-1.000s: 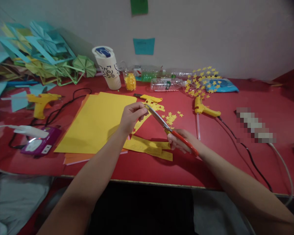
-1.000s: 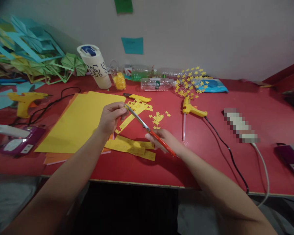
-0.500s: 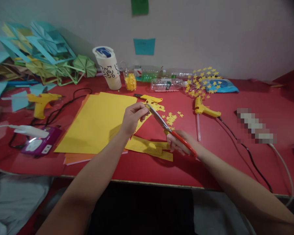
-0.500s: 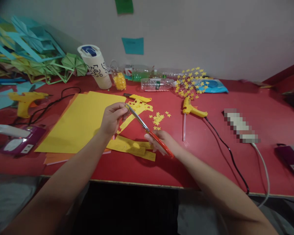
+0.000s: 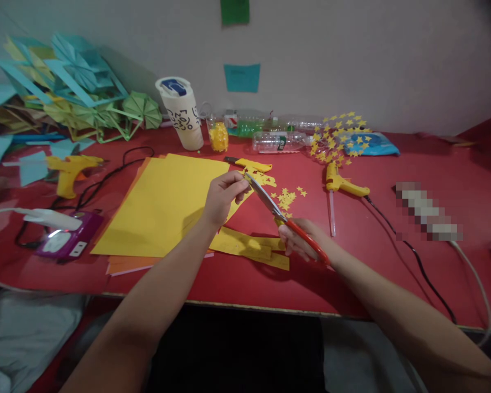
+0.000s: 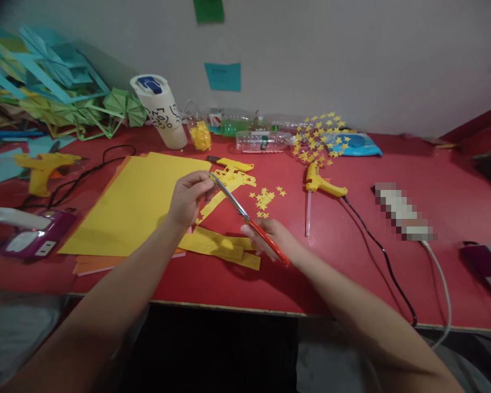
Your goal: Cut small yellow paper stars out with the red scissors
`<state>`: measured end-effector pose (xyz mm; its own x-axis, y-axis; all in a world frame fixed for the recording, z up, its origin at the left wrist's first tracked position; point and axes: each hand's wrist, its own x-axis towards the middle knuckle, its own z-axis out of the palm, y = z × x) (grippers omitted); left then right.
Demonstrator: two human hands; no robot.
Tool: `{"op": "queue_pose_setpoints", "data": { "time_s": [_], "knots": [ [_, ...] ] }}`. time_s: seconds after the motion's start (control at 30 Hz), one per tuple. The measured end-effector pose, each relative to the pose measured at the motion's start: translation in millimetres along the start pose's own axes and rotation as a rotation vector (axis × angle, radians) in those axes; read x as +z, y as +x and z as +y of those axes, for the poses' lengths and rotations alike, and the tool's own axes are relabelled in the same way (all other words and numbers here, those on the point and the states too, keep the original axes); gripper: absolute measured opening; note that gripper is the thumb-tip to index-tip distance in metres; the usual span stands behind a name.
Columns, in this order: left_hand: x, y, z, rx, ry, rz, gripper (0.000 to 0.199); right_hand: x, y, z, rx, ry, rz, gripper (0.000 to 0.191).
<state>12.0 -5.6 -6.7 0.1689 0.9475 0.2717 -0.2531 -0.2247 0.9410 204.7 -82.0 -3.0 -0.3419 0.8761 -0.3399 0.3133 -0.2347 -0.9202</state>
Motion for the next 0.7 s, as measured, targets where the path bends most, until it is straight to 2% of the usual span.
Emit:
{"op": "queue_pose_setpoints", "data": {
  "time_s": [0.5, 0.6, 0.7],
  "knots": [
    [0.2, 2, 1, -0.074, 0.006, 0.033, 0.015, 2, 1, -4, 0.031, 0.025, 0.060, 0.043],
    [-0.6, 1, 0, -0.094, 0.070, 0.000, 0.015, -2, 5, 1, 0.007, 0.069, 0.086, 0.045],
    [0.3, 0, -2, -0.132, 0.251, -0.087, 0.018, -9, 10, 4, -0.059, 0.106, 0.173, 0.047]
  ]
}}
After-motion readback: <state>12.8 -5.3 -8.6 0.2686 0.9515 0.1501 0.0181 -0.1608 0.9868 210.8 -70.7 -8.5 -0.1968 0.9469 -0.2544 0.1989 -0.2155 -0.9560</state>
